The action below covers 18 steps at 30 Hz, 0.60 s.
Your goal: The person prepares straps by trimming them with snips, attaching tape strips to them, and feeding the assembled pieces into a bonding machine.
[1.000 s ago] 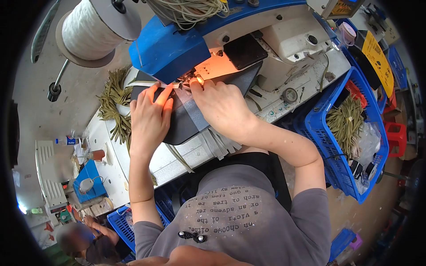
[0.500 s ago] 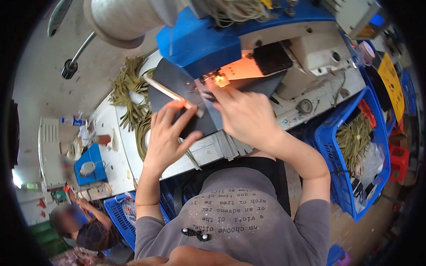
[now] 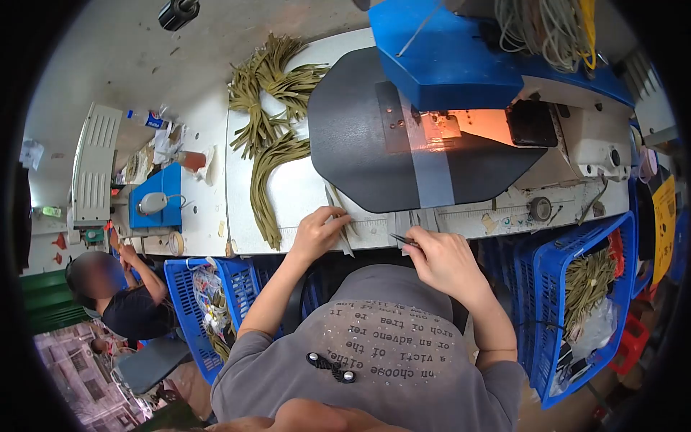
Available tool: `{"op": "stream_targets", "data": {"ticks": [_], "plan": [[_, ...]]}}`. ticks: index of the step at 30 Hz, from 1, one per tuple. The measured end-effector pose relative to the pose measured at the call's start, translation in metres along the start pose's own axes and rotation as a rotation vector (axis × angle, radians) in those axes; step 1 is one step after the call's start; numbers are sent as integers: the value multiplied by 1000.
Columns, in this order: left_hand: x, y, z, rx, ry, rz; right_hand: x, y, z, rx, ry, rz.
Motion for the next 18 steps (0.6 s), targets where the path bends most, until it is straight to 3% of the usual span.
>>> {"op": "stream_targets", "data": {"ticks": [14, 15, 18], "plan": [[23, 46, -5, -4, -39, -191, -50, 68, 14, -195, 212, -37], [27, 52, -10, 28, -121, -219, -49, 64, 15, -266, 193, -64], [40, 63, -29, 108, -461, -114, -58, 89, 16, -198, 240, -54]]}}
Point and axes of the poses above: each hand's wrist, its own z-axis towards the middle knuckle, its own x-axis out of the back of the hand, y = z × x, the point moved 1 cm from there along z, towards the middle knuckle, and after that the axes turned 6 degrees about z, right-handed, at the moved point
